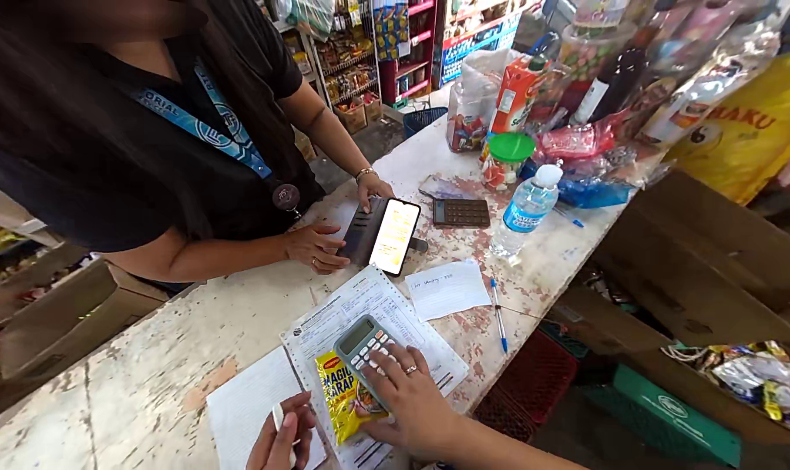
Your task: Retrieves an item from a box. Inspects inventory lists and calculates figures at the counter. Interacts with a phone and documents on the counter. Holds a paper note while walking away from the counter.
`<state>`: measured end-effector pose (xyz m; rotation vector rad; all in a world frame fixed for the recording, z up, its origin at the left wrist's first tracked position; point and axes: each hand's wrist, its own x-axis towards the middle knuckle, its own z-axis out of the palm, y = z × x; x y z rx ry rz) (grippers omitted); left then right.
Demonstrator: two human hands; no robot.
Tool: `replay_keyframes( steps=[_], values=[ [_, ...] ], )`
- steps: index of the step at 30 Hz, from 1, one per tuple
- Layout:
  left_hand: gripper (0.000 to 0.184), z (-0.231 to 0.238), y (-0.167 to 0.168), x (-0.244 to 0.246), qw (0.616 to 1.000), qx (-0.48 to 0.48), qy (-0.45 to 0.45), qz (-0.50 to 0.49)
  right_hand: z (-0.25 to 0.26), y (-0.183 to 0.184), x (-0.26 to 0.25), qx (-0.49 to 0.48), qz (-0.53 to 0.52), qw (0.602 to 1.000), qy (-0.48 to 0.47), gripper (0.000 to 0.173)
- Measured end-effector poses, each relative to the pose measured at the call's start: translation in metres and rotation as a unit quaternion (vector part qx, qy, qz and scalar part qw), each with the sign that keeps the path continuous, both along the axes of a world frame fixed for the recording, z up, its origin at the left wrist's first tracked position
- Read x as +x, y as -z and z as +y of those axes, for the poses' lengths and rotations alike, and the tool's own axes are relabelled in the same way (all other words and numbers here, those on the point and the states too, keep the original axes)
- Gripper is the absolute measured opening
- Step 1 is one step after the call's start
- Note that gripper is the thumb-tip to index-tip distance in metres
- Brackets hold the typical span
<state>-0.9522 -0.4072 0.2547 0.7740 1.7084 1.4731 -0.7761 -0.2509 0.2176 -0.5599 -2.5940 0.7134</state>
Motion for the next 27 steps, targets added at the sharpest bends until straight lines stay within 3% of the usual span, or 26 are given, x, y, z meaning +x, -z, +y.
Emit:
replay_keyframes(
  steps=[2, 4, 6, 8, 9, 11, 12, 15, 17, 19, 20, 21, 23, 24, 27],
  values=[
    [0.027, 0.009, -0.005, 0.016, 0.991, 0.128, 0.027, -0.040, -0.015, -0.016, 0.001, -0.079, 0.040, 0.993, -0.083, 0.060],
    [0.031, 0.023, -0.009, 0.030, 0.966, 0.205, 0.117, 0.108, -0.029, -0.029, 0.003, -0.176, 0.085, 0.966, -0.168, 0.050],
    [0.041, 0.039, -0.014, 0.042, 0.906, 0.227, 0.185, 0.306, -0.040, -0.031, 0.010, -0.183, 0.158, 0.955, -0.169, 0.028],
    [0.055, 0.048, -0.015, 0.054, 0.862, 0.209, 0.234, 0.398, -0.042, -0.030, 0.030, -0.191, 0.162, 0.958, -0.139, 0.015],
    [0.067, 0.052, -0.010, 0.060, 0.854, 0.199, 0.256, 0.407, -0.038, -0.028, 0.046, -0.219, 0.137, 0.957, -0.132, 0.017],
    [0.085, 0.061, 0.010, 0.069, 0.844, 0.184, 0.276, 0.421, -0.022, 0.001, 0.078, -0.249, 0.194, 0.944, -0.100, 0.024],
    [0.088, 0.065, 0.022, 0.077, 0.836, 0.185, 0.281, 0.433, -0.010, 0.018, 0.093, -0.286, 0.249, 0.924, -0.057, 0.027],
    [0.079, 0.070, 0.044, 0.114, 0.783, 0.186, 0.340, 0.486, 0.028, 0.033, 0.149, -0.407, 0.387, 0.814, 0.147, 0.026],
    [0.073, 0.074, 0.054, 0.132, 0.737, 0.171, 0.377, 0.535, 0.034, 0.080, 0.218, -0.419, 0.294, 0.828, 0.231, 0.026],
    [0.071, 0.082, 0.066, 0.147, 0.700, 0.147, 0.412, 0.564, -0.028, 0.148, 0.264, -0.472, 0.087, 0.843, 0.243, 0.031],
    [0.068, 0.088, 0.072, 0.155, 0.686, 0.149, 0.420, 0.575, -0.062, 0.159, 0.260, -0.520, -0.003, 0.818, 0.247, 0.034],
    [0.062, 0.094, 0.080, 0.163, 0.679, 0.157, 0.421, 0.581, -0.086, 0.170, 0.253, -0.586, -0.010, 0.779, 0.222, 0.032],
    [0.044, 0.086, 0.099, 0.183, 0.687, 0.162, 0.431, 0.562, -0.104, 0.181, 0.256, -0.695, 0.020, 0.708, 0.123, 0.032],
    [0.038, 0.081, 0.106, 0.192, 0.702, 0.154, 0.451, 0.530, -0.104, 0.182, 0.263, -0.711, 0.016, 0.697, 0.094, 0.032],
    [0.044, 0.092, 0.113, 0.217, 0.740, 0.051, 0.509, 0.436, -0.093, 0.193, 0.287, -0.673, -0.009, 0.732, 0.103, 0.038]
  ],
)
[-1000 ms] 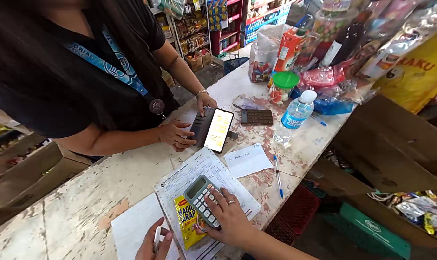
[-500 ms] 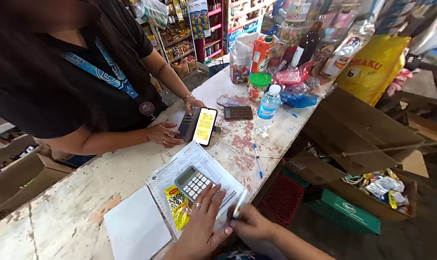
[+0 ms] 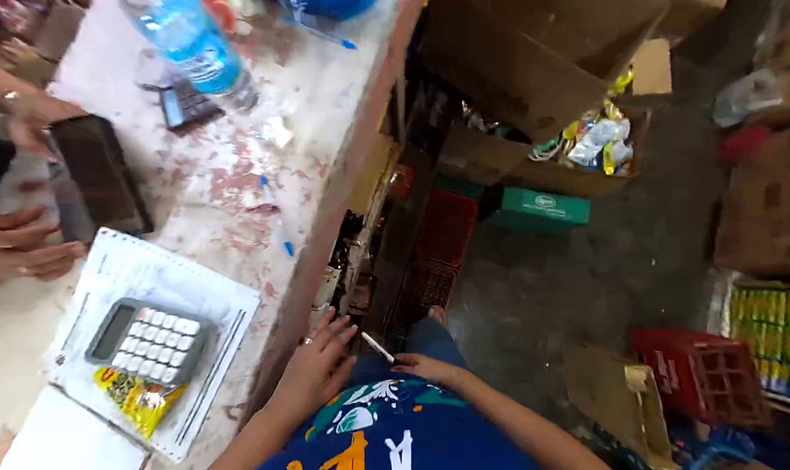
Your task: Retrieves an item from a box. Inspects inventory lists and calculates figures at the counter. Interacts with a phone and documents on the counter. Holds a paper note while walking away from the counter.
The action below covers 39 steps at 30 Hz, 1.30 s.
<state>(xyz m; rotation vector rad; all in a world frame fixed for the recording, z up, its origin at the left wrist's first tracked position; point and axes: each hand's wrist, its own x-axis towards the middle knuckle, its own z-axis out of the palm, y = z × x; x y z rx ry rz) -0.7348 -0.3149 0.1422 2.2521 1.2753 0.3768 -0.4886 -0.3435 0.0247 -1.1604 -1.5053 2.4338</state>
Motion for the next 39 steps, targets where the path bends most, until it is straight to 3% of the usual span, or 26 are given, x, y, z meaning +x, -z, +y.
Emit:
replay_keyframes(
  steps=[2, 5, 7, 8, 11, 14, 16, 18, 20, 21, 23, 25, 27, 29, 31, 34, 36, 39],
  values=[
    [0.064, 0.019, 0.004, 0.017, 0.979, -0.202, -0.010, 0.037, 0.005, 0.014, 0.004, 0.058, -0.040, 0.997, 0.045, 0.039],
    [0.097, 0.037, 0.047, 0.043, 0.881, -0.471, -0.022, 0.037, 0.018, 0.029, 0.008, 0.007, -0.081, 0.990, 0.120, 0.042],
    [0.096, 0.033, 0.076, 0.061, 0.833, -0.552, -0.028, -0.014, 0.027, 0.030, 0.014, -0.092, -0.075, 0.962, 0.246, 0.042],
    [0.089, 0.030, 0.084, 0.071, 0.827, -0.558, -0.041, -0.053, 0.034, 0.025, 0.017, -0.131, -0.064, 0.935, 0.323, 0.043],
    [0.057, 0.038, 0.071, 0.102, 0.837, -0.509, -0.122, -0.160, 0.068, -0.013, 0.032, -0.202, -0.027, 0.875, 0.440, 0.043],
    [0.046, 0.058, 0.022, 0.102, 0.845, -0.443, -0.175, -0.244, 0.095, -0.059, 0.034, -0.147, 0.031, 0.893, 0.425, 0.038],
    [0.030, 0.064, -0.019, 0.091, 0.863, -0.360, -0.180, -0.305, 0.113, -0.096, 0.024, -0.032, 0.032, 0.929, 0.367, 0.032],
    [0.018, 0.061, -0.056, 0.067, 0.911, -0.216, -0.160, -0.314, 0.126, -0.132, 0.012, 0.136, 0.004, 0.954, 0.267, 0.026],
    [0.019, 0.051, -0.089, 0.031, 0.937, -0.048, -0.156, -0.308, 0.134, -0.161, 0.002, 0.309, -0.020, 0.938, 0.154, 0.035],
    [0.020, 0.043, -0.107, 0.012, 0.929, 0.009, -0.182, -0.323, 0.139, -0.175, -0.005, 0.362, -0.035, 0.926, 0.098, 0.040],
    [0.011, 0.026, -0.139, -0.019, 0.862, 0.065, -0.321, -0.387, 0.144, -0.207, -0.027, 0.384, -0.076, 0.920, -0.019, 0.050],
    [0.011, 0.018, -0.153, -0.048, 0.757, 0.071, -0.458, -0.460, 0.144, -0.231, -0.059, 0.392, -0.091, 0.910, -0.100, 0.055],
    [0.016, 0.012, -0.156, -0.071, 0.651, 0.012, -0.524, -0.550, 0.137, -0.239, -0.097, 0.423, -0.054, 0.898, -0.109, 0.053],
    [0.030, 0.005, -0.153, -0.086, 0.571, -0.103, -0.508, -0.636, 0.128, -0.237, -0.135, 0.449, 0.009, 0.890, -0.078, 0.053],
    [0.039, 0.002, -0.148, -0.091, 0.540, -0.174, -0.467, -0.678, 0.118, -0.235, -0.168, 0.468, 0.059, 0.877, -0.093, 0.054],
    [0.032, 0.000, -0.141, -0.097, 0.523, -0.131, -0.495, -0.681, 0.106, -0.236, -0.185, 0.480, 0.097, 0.862, -0.129, 0.040],
    [0.023, -0.002, -0.138, -0.111, 0.518, -0.055, -0.521, -0.676, 0.116, -0.244, -0.174, 0.497, -0.033, 0.860, -0.114, 0.034],
    [0.016, -0.007, -0.139, -0.129, 0.546, 0.013, -0.551, -0.631, 0.160, -0.238, -0.150, 0.514, -0.316, 0.792, -0.089, 0.056]
  ],
)
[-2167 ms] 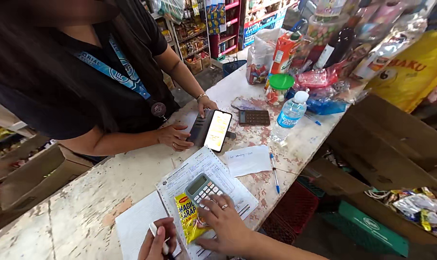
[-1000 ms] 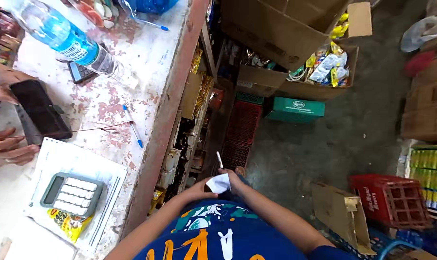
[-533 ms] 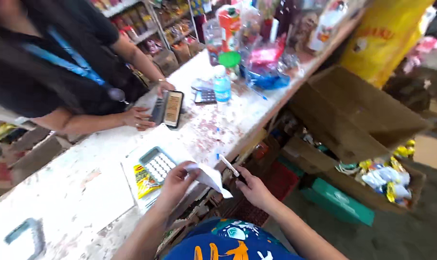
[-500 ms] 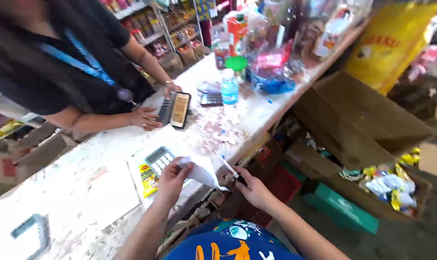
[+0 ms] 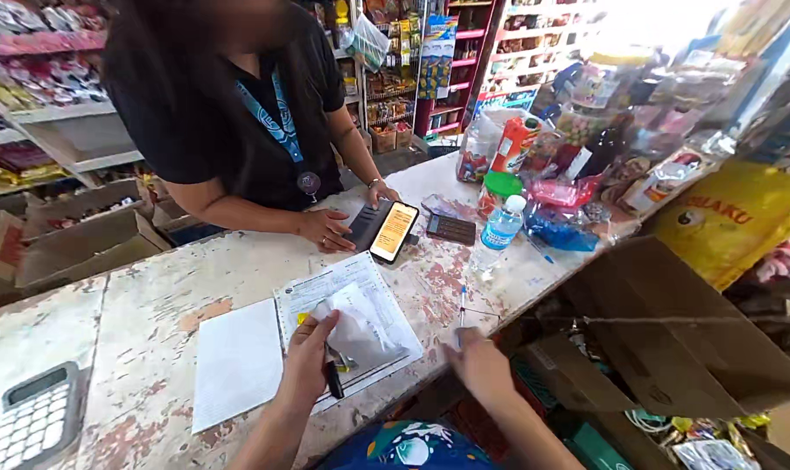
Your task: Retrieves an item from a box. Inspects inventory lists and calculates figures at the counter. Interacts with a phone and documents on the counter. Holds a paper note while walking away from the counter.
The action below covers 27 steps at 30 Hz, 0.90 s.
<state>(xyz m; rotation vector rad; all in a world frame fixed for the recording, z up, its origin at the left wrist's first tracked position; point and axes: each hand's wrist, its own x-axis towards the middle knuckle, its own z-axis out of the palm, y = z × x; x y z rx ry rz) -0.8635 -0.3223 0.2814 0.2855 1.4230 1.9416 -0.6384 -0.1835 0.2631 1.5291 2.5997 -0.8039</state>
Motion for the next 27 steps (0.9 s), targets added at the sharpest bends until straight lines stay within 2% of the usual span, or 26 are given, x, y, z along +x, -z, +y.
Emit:
replay_keyframes(
  steps=[3, 6, 8, 10, 12, 13, 14, 16, 18, 19, 21, 24, 25, 27],
  values=[
    [0.014, 0.008, 0.002, -0.009, 0.999, -0.032, 0.007, 0.016, 0.040, 0.017, 0.006, 0.020, -0.027, 0.998, 0.049, 0.064],
    [0.014, 0.025, 0.005, -0.007, 0.998, -0.063, 0.019, 0.001, 0.062, 0.013, 0.001, -0.026, -0.075, 0.997, 0.021, 0.060],
    [0.014, 0.036, 0.004, -0.008, 0.997, -0.075, 0.027, -0.001, 0.079, 0.007, 0.004, -0.050, -0.092, 0.994, 0.010, 0.049],
    [0.014, 0.046, 0.004, -0.009, 0.996, -0.077, 0.034, 0.004, 0.091, 0.002, 0.016, -0.042, -0.035, 0.998, 0.024, 0.036],
    [0.012, 0.056, 0.004, -0.009, 0.996, -0.083, 0.036, 0.008, 0.094, 0.008, 0.028, 0.005, 0.135, 0.990, 0.048, 0.027],
    [0.012, 0.062, 0.003, -0.007, 0.996, -0.086, 0.037, 0.007, 0.093, 0.015, 0.027, 0.013, 0.244, 0.968, 0.064, 0.019],
    [0.012, 0.069, 0.003, -0.006, 0.996, -0.085, 0.040, 0.003, 0.091, 0.021, 0.023, -0.020, 0.355, 0.932, 0.070, 0.012],
    [0.012, 0.084, 0.004, 0.000, 0.996, -0.074, 0.045, -0.010, 0.085, 0.030, 0.008, -0.141, 0.522, 0.841, 0.027, 0.015],
    [0.012, 0.100, 0.004, 0.006, 0.997, -0.061, 0.037, -0.027, 0.077, 0.040, -0.013, -0.253, 0.585, 0.770, -0.032, 0.030],
    [0.011, 0.107, 0.005, 0.009, 0.997, -0.054, 0.034, -0.034, 0.071, 0.042, -0.024, -0.289, 0.593, 0.751, -0.030, 0.036],
    [0.010, 0.117, 0.010, 0.012, 0.998, -0.038, 0.032, -0.045, 0.061, 0.042, -0.046, -0.324, 0.597, 0.732, 0.059, 0.039],
    [0.010, 0.120, 0.020, 0.007, 0.997, -0.020, 0.061, -0.030, 0.075, 0.033, -0.068, -0.312, 0.581, 0.718, 0.223, 0.035],
    [0.011, 0.117, 0.024, 0.002, 0.997, -0.015, 0.076, -0.009, 0.086, 0.032, -0.070, -0.285, 0.575, 0.729, 0.240, 0.039],
    [0.012, 0.112, 0.032, -0.012, 0.995, -0.009, 0.087, 0.053, 0.113, 0.036, -0.066, -0.219, 0.538, 0.784, 0.220, 0.045]
  ],
)
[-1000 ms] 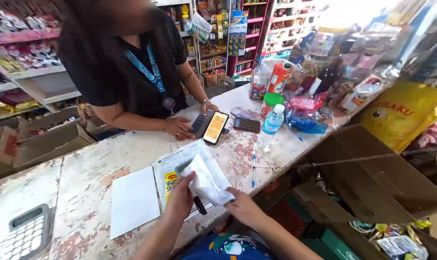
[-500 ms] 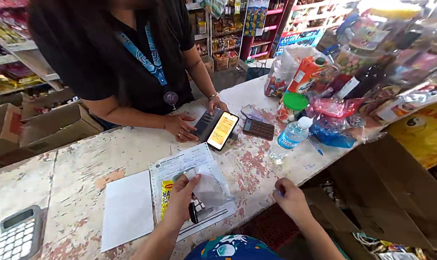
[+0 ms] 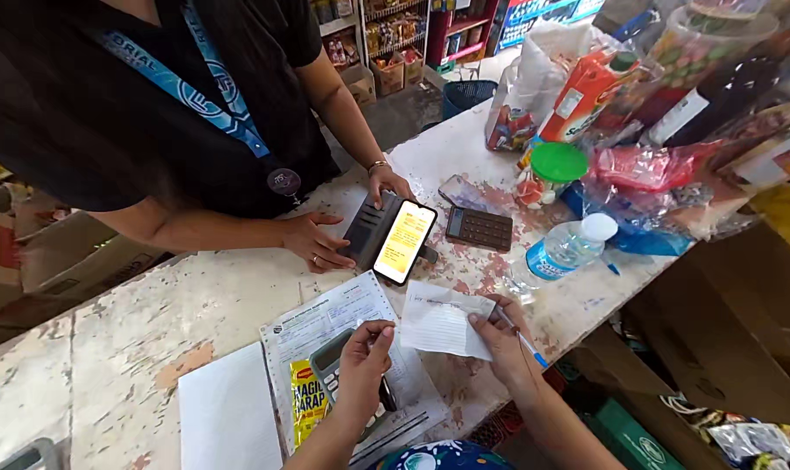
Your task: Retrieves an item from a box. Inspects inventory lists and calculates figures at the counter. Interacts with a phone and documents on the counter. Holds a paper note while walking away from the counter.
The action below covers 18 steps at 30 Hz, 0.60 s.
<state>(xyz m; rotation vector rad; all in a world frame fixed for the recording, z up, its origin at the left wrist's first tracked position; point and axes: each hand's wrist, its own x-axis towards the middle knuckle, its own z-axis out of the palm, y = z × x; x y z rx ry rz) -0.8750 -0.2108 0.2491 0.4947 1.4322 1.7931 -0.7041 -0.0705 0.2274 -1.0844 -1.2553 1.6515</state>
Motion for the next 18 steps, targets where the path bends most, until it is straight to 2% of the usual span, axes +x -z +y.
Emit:
replay_keyframes(
  steps=[1, 3, 4, 5, 6, 8, 9, 10, 12, 14, 16, 18],
  values=[
    [0.022, -0.002, 0.003, -0.008, 0.999, 0.001, 0.004, 0.045, 0.012, 0.002, 0.004, 0.046, -0.059, 0.997, -0.018, 0.047],
    [0.070, -0.004, 0.007, -0.022, 0.986, 0.002, 0.043, 0.160, 0.031, 0.007, 0.012, 0.131, -0.183, 0.971, -0.079, 0.049],
    [0.087, -0.004, 0.007, -0.028, 0.976, 0.000, 0.073, 0.207, 0.037, 0.009, 0.013, 0.167, -0.226, 0.954, -0.107, 0.047],
    [0.092, -0.003, 0.007, -0.030, 0.964, -0.005, 0.105, 0.244, 0.042, 0.010, 0.013, 0.198, -0.256, 0.938, -0.126, 0.044],
    [0.085, -0.003, 0.005, -0.030, 0.951, -0.021, 0.139, 0.275, 0.045, 0.011, 0.010, 0.225, -0.276, 0.924, -0.138, 0.042],
    [0.048, 0.000, -0.002, -0.028, 0.910, -0.077, 0.240, 0.329, 0.052, 0.010, 0.003, 0.249, -0.311, 0.905, -0.151, 0.039],
    [0.036, 0.004, -0.008, -0.025, 0.878, -0.112, 0.310, 0.348, 0.055, 0.007, -0.001, 0.244, -0.330, 0.898, -0.159, 0.038],
    [0.033, 0.010, -0.015, -0.020, 0.837, -0.144, 0.373, 0.374, 0.058, 0.004, -0.004, 0.240, -0.347, 0.891, -0.165, 0.037],
    [0.035, 0.026, -0.026, -0.003, 0.744, -0.205, 0.458, 0.440, 0.063, 0.000, -0.007, 0.246, -0.369, 0.880, -0.169, 0.037],
    [0.037, 0.039, -0.027, 0.016, 0.658, -0.244, 0.481, 0.526, 0.065, 0.000, -0.008, 0.252, -0.380, 0.874, -0.170, 0.036],
    [0.047, 0.051, -0.024, 0.031, 0.603, -0.275, 0.481, 0.574, 0.067, 0.002, -0.008, 0.265, -0.386, 0.867, -0.172, 0.036],
    [0.055, 0.061, -0.022, 0.040, 0.561, -0.324, 0.510, 0.566, 0.067, 0.002, -0.007, 0.271, -0.398, 0.860, -0.170, 0.036]
  ],
)
